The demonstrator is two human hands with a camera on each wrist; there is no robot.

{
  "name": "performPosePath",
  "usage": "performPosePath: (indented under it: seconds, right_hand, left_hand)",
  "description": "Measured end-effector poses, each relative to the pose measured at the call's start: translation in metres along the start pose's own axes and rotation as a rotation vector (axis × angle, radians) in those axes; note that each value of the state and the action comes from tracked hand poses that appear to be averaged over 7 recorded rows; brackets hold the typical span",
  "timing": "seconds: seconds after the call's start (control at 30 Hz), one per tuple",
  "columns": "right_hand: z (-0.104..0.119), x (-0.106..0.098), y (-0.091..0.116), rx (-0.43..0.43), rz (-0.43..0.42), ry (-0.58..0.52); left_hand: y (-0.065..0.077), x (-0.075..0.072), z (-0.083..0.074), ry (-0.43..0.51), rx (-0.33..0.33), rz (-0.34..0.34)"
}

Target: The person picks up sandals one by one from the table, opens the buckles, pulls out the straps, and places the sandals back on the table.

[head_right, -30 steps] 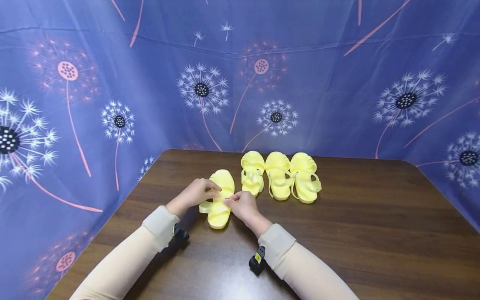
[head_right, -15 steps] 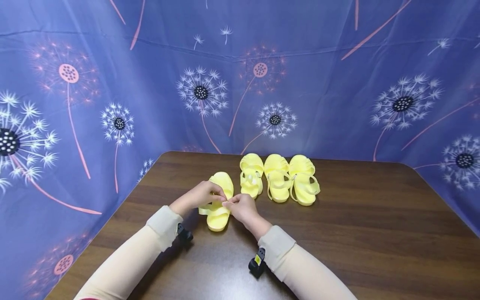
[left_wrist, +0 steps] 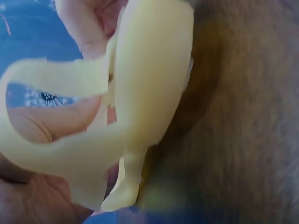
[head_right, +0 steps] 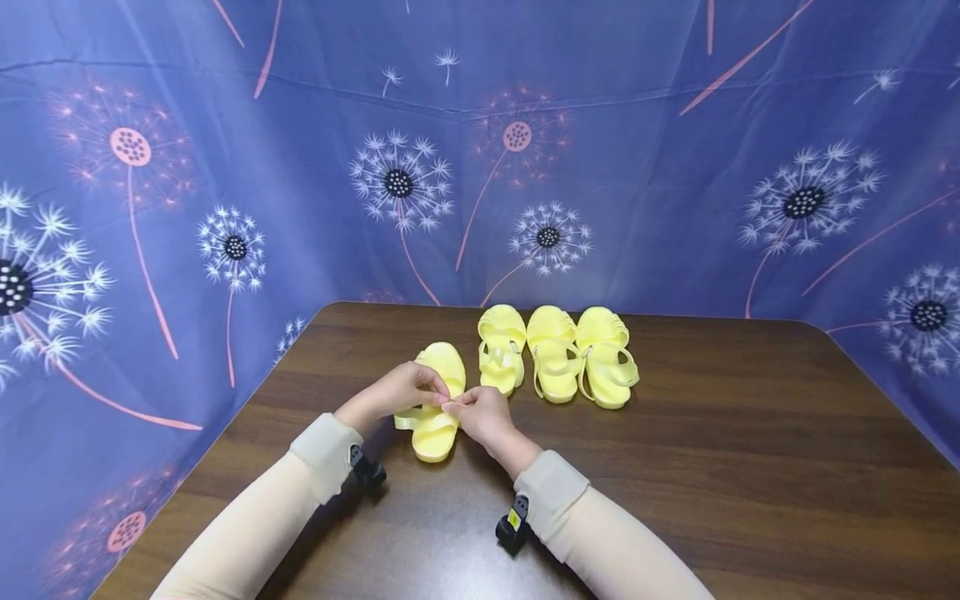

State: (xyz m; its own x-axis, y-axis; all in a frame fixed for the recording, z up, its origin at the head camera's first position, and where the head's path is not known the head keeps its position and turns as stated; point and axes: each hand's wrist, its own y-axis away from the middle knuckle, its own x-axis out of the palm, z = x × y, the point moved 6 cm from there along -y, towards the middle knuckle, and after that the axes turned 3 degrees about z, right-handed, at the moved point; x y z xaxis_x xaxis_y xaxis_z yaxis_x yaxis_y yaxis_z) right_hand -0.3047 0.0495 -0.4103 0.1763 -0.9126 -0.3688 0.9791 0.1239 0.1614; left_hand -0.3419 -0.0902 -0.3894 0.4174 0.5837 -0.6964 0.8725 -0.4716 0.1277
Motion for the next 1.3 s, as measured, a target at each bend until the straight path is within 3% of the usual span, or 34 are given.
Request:
performPosePath:
  seconds: [0.2,0.33,0.67,0.9,1.1,1.3]
  right_hand:
    - [0.003,0.001,-0.002,-0.020,-0.025,0.019]
    - [0.003,0.003,-0.003,-0.019,-0.017,-0.008]
    - [-0.002,0.005,0.002,0.003,-0.007,-0.112]
    - [-0.003,0.007,0.004,0.005,-0.036,-0.135]
    - [-0.003,0.009,0.009,0.010,-0.069,-0.168]
    - [-0.003,0.009,0.011,0.006,-0.070,-0.194]
  left_hand:
    - [0.008,-0.005,-0.006,-0.032,-0.033,-0.141]
    - [0.010,-0.006,-0.003,-0.016,-0.046,-0.161]
    - [-0.002,-0.003,0.010,0.134,-0.021,-0.040]
    - [-0.001,-0.003,0.011,0.183,-0.007,-0.022]
    - [-0.003,-0.002,0.014,0.187,0.006,-0.003]
    - [-0.006,-0.002,0.015,0.154,0.076,0.061]
